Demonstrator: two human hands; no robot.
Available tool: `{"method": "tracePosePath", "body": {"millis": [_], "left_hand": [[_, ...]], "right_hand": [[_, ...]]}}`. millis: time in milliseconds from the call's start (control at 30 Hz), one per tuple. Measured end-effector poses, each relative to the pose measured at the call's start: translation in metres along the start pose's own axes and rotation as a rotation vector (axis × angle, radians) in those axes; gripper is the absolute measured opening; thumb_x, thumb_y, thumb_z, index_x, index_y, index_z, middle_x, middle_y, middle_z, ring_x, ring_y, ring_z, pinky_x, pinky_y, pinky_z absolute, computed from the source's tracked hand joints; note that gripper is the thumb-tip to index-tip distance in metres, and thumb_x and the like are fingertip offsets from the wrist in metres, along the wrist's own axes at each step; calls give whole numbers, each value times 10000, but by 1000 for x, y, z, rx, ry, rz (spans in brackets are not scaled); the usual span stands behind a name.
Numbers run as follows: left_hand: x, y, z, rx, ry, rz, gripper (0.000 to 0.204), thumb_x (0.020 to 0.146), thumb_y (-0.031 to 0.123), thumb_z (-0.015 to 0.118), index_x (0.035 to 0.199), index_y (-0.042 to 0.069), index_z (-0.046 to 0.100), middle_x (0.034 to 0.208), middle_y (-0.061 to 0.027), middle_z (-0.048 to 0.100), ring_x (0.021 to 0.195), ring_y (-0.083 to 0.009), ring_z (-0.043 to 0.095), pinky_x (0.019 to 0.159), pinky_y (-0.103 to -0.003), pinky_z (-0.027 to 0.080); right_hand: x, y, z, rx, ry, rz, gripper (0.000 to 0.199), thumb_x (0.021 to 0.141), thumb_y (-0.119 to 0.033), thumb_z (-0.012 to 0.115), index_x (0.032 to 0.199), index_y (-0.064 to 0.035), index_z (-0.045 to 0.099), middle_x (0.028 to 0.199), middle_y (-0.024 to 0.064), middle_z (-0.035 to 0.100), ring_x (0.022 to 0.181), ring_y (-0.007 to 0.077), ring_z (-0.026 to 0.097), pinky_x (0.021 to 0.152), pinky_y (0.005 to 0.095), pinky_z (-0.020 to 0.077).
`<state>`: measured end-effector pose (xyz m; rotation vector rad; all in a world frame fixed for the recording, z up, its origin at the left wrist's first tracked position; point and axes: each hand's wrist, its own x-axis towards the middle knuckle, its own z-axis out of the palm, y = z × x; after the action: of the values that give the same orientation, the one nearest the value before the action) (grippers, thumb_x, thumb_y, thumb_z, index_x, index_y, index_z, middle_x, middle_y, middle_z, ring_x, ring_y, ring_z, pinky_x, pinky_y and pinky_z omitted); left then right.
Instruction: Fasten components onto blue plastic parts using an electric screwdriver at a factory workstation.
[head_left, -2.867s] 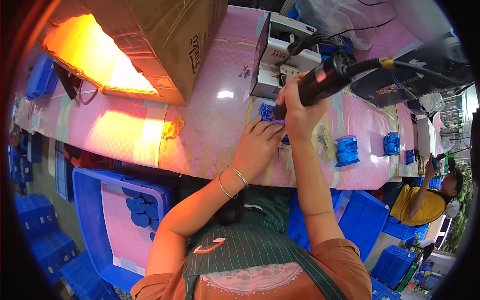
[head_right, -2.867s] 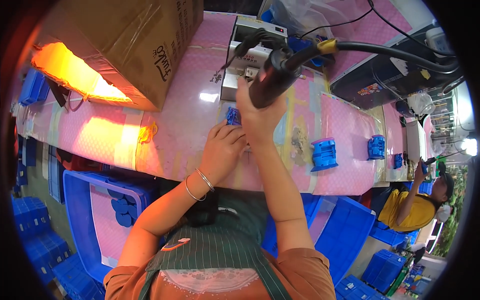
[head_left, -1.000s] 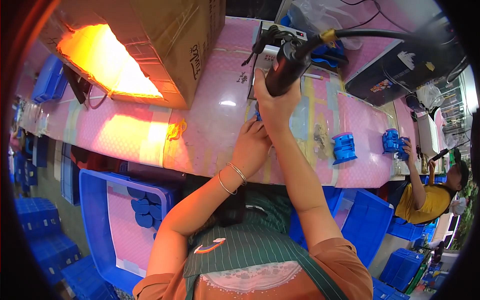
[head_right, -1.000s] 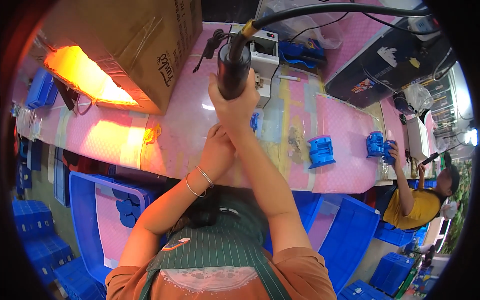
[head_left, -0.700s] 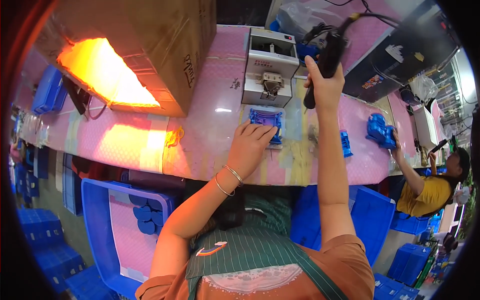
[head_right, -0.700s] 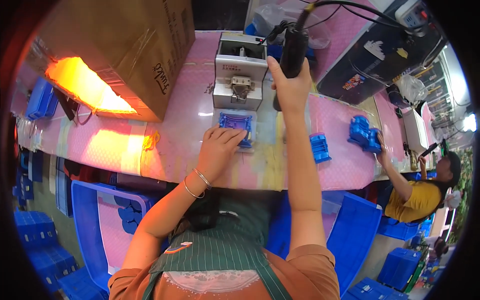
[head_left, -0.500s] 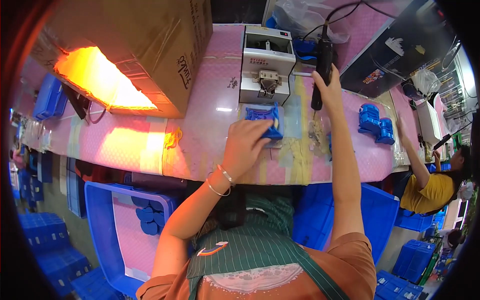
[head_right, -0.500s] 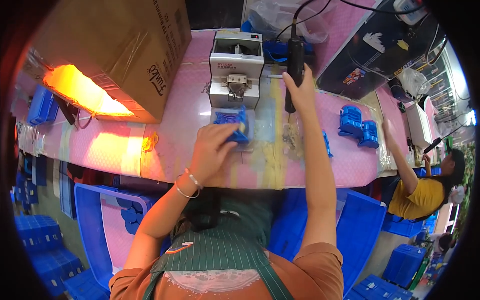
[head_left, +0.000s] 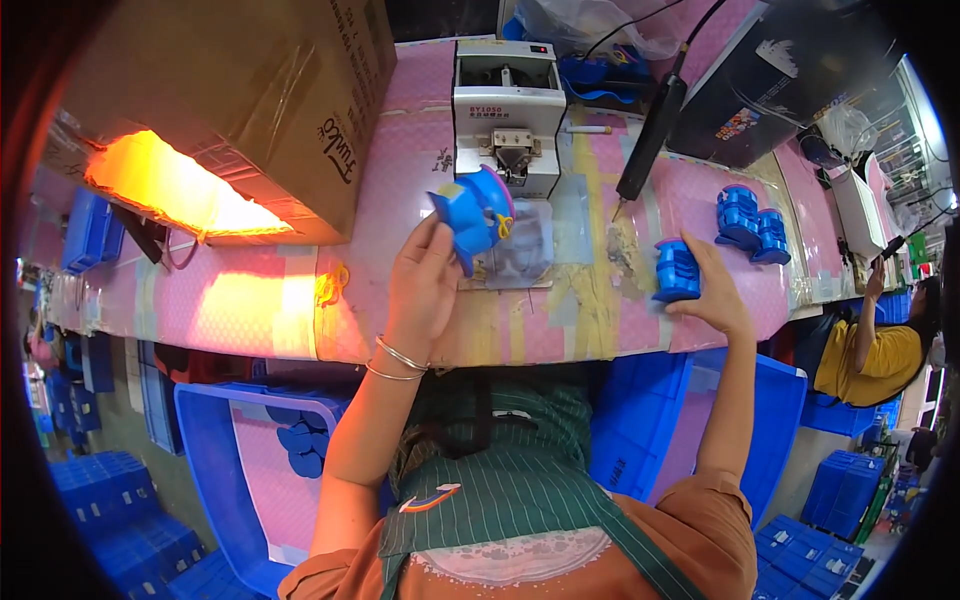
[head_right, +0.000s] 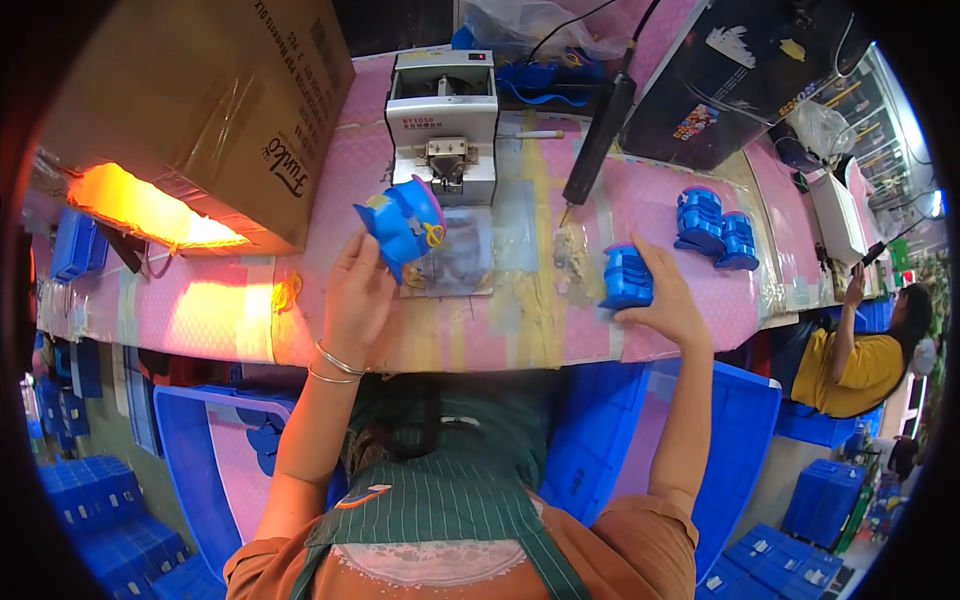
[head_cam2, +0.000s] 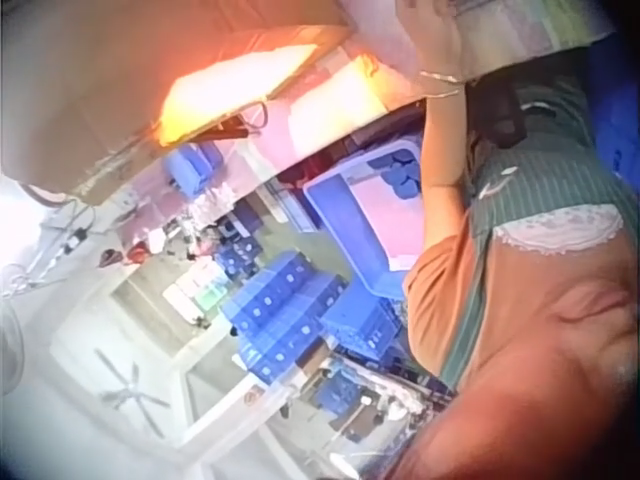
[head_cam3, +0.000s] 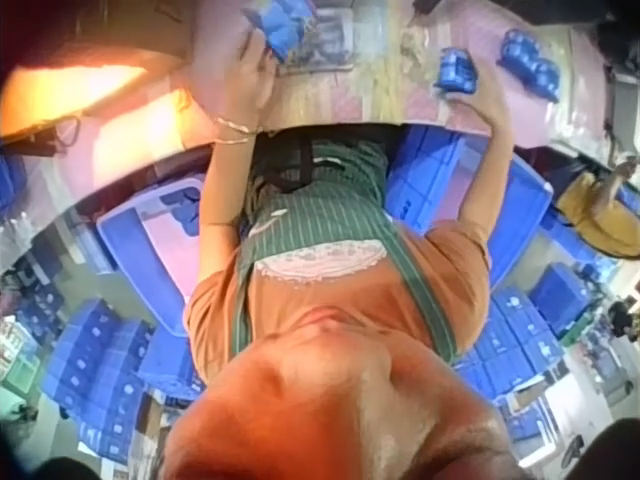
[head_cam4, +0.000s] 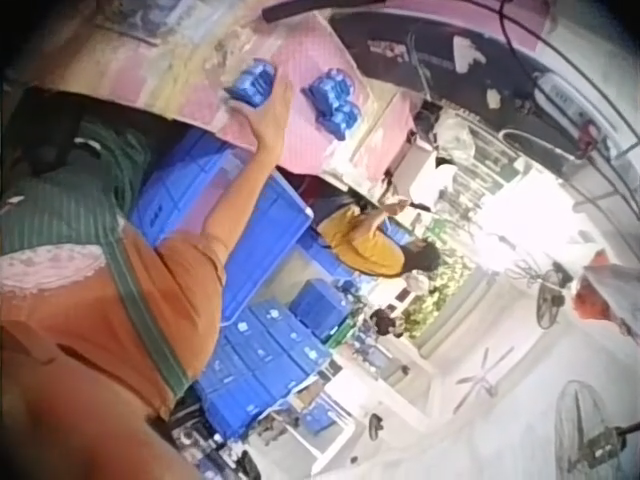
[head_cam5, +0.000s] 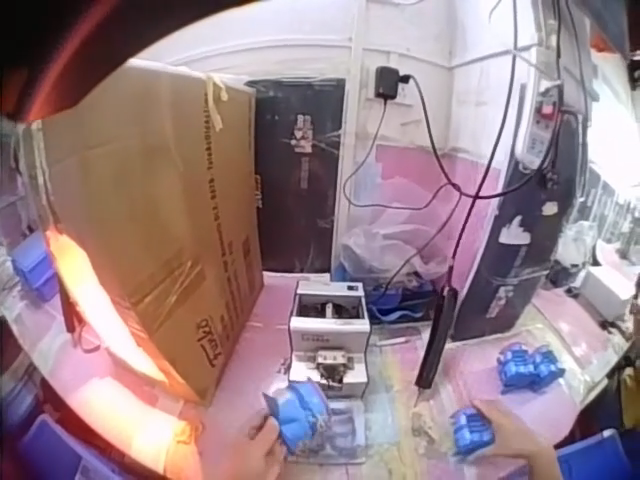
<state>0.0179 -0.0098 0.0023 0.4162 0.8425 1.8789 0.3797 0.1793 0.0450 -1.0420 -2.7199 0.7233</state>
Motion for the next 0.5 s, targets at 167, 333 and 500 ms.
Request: {"method": "tracePosePath", "body": {"millis": [167,333,500], "left_hand": [[-5,-12,22,1271,-246,589,340,884,112,652,1217,48,630,1253,-102,626,1144,-237,594,1028,-435,443],[-8,-33,12,1644,-315,828,442,740,26,711,1179,51,658,1232,-99,638,1161,-287,577,1057,-486,404],[-25,-14,-4,1433,-129,804,303,821,-1,682,1115,69,702,1188,-97,658,1111,-291,598,994,-430,460]], "right_hand": [[5,-23,23,-76,328,98,1116,511,-254,918,1481,-66,400,1330,186,527,1235,374,506,1060,425,401],[45,-96,36,9,464,-93,1071,522,-234,922,1457,-58,428,1308,183,537,1204,366,527,1038,425,417],[82,-160,59,49,389,-300,1079,520,-239,931,1461,-74,428,1316,190,515,1221,385,501,1037,441,414]]}}
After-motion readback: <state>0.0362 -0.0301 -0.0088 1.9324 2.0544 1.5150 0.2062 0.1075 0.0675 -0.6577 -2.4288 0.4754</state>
